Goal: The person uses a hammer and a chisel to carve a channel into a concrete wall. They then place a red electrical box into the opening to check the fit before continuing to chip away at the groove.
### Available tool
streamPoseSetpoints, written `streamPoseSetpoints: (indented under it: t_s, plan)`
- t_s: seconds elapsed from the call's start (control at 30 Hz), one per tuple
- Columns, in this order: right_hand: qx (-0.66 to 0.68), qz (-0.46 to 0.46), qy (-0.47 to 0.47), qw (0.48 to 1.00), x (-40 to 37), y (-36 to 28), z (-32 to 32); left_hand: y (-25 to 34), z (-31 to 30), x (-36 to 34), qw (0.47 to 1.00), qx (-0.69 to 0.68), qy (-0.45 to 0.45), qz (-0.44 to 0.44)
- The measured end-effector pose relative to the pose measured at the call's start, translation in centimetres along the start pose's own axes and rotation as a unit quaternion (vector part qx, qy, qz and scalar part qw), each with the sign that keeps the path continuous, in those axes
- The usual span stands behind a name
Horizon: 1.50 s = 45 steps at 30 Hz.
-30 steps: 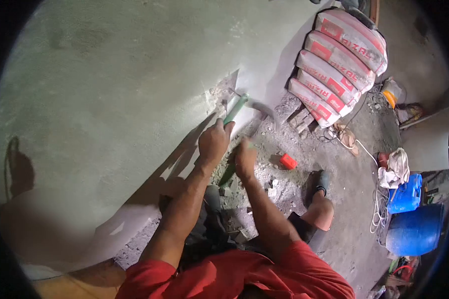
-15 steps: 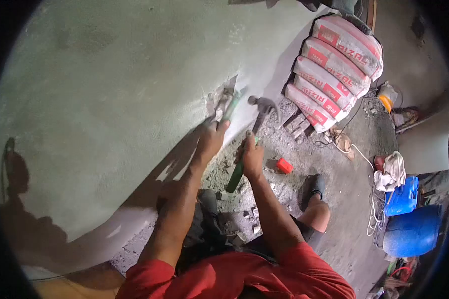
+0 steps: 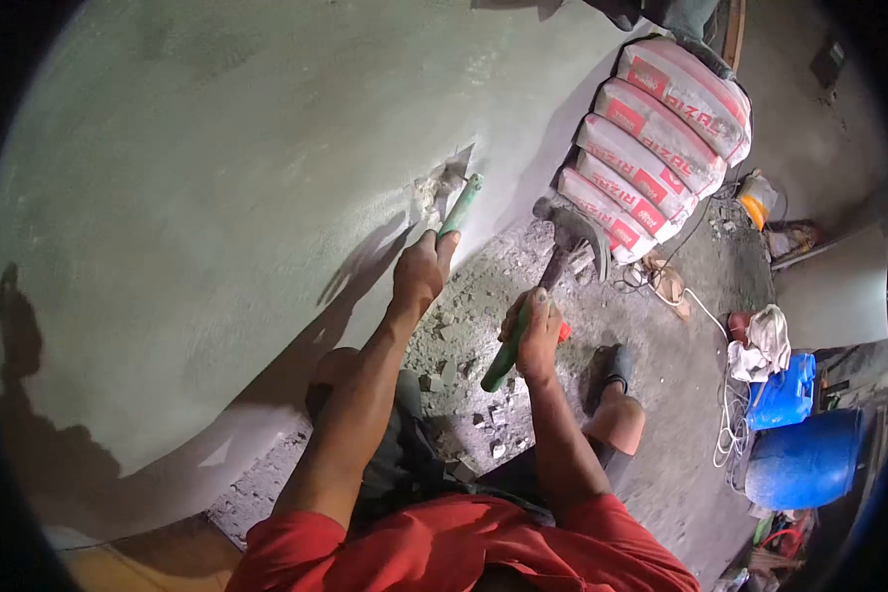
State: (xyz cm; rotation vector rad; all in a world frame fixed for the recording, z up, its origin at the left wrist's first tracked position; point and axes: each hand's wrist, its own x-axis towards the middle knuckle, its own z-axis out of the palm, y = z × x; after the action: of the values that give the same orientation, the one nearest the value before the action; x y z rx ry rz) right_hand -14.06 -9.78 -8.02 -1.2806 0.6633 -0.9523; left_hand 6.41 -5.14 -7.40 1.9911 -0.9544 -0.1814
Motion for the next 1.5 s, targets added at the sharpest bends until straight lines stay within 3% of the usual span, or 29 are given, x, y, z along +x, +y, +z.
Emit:
streamPoseSetpoints:
  t_s: [0.07, 0.13, 0.27, 0.33, 0.4, 0.47, 0.53, 0.57, 0.6, 0.67, 0.73, 0.83, 0.87, 0.93, 1.03, 1.07, 1.13, 1.2, 1.27, 1.37, 1.47, 1.5]
  plan:
    - [0.002, 0.001, 0.001, 1.0, -0.7, 0.0, 0.2, 0.2, 0.2, -0.2, 0.999, -0.028, 0.018, -0.002]
    - [-0.065, -0.036, 0.005, 0.997, -0.8, -0.3, 0.0, 0.5, 0.0, -0.7, 0.995, -0.098, -0.02, -0.02]
    - [-0.146, -0.131, 0.011, 0.98, -0.5, -1.3, -0.1, -1.0, 1.9, -0.3, 0.997, -0.066, 0.017, -0.027]
    - [-0.108, -0.118, 0.019, 0.987, -0.4, -1.7, 0.7, -1.6, 2.2, -0.1, 0.997, -0.075, 0.004, -0.035]
    - [-0.177, -0.184, 0.032, 0.966, 0.0, -1.7, 1.4, -2.1, 1.9, -0.2, 0.996, -0.083, -0.007, -0.04]
    - [-0.155, -0.171, 0.023, 0.973, 1.4, 1.3, 1.2, -2.6, 1.3, -0.3, 0.986, -0.162, -0.025, 0.011]
    - [-0.278, -0.316, 0.026, 0.907, 3.6, 2.6, 2.1, -2.8, 1.6, -0.1, 0.987, -0.162, -0.011, 0.01]
    - [-0.391, -0.182, 0.029, 0.902, 5.3, 5.4, 1.4, -3.0, 1.9, -0.2, 0.986, -0.164, 0.001, 0.009]
    - [-0.391, -0.182, 0.03, 0.902, 5.3, 5.3, 1.3, -3.4, 2.2, -0.4, 0.986, -0.164, 0.0, 0.01]
    - [-0.311, -0.081, 0.006, 0.947, 6.0, 4.2, 2.0, -3.3, 1.8, 0.3, 0.996, -0.087, 0.023, 0.016]
    - [-0.279, -0.101, 0.009, 0.955, 4.5, 3.8, 1.9, -3.2, 1.4, -0.2, 0.993, -0.12, 0.007, 0.024]
    - [-0.258, -0.269, 0.051, 0.926, 4.0, 4.9, 1.5, -2.2, 1.2, 0.1, 0.994, -0.108, -0.015, -0.01]
    - [-0.26, -0.266, 0.053, 0.926, 4.5, 4.9, 1.9, -2.2, 1.4, 0.2, 0.994, -0.105, -0.011, -0.02]
    - [-0.34, -0.101, 0.019, 0.935, 5.7, 4.9, 2.9, -2.3, 1.8, 0.3, 0.996, -0.092, 0.0, -0.01]
    - [-0.305, -0.109, 0.017, 0.946, 6.5, 3.9, 2.1, -2.1, 1.4, 0.8, 0.999, -0.036, 0.036, 0.013]
    - [-0.294, -0.073, 0.009, 0.953, 5.7, 3.8, 1.5, -1.9, 1.4, 0.3, 0.994, -0.098, 0.039, 0.003]
    - [-0.262, -0.087, -0.004, 0.961, 4.5, 3.1, 0.2, -0.8, 1.7, 0.0, 0.986, -0.161, 0.038, 0.005]
    - [-0.23, -0.035, -0.012, 0.972, 1.7, 3.3, -1.3, -0.6, 2.8, -3.1, 0.998, -0.037, 0.003, -0.043]
    - [-0.228, 0.003, -0.035, 0.973, 0.4, 1.8, -1.8, -1.1, 2.8, -3.1, 0.999, -0.034, -0.013, -0.004]
    - [-0.196, 0.04, -0.056, 0.978, -0.8, -0.8, -1.4, -2.1, 3.9, -1.6, 0.968, -0.247, 0.04, -0.035]
    - [-0.171, 0.014, -0.097, 0.981, -1.4, -3.4, -1.2, -4.3, 6.0, -0.4, 0.96, -0.279, 0.04, -0.004]
    - [-0.148, -0.011, -0.116, 0.982, -1.6, -3.6, -1.4, -4.4, 6.7, -0.2, 0.96, -0.272, 0.06, -0.031]
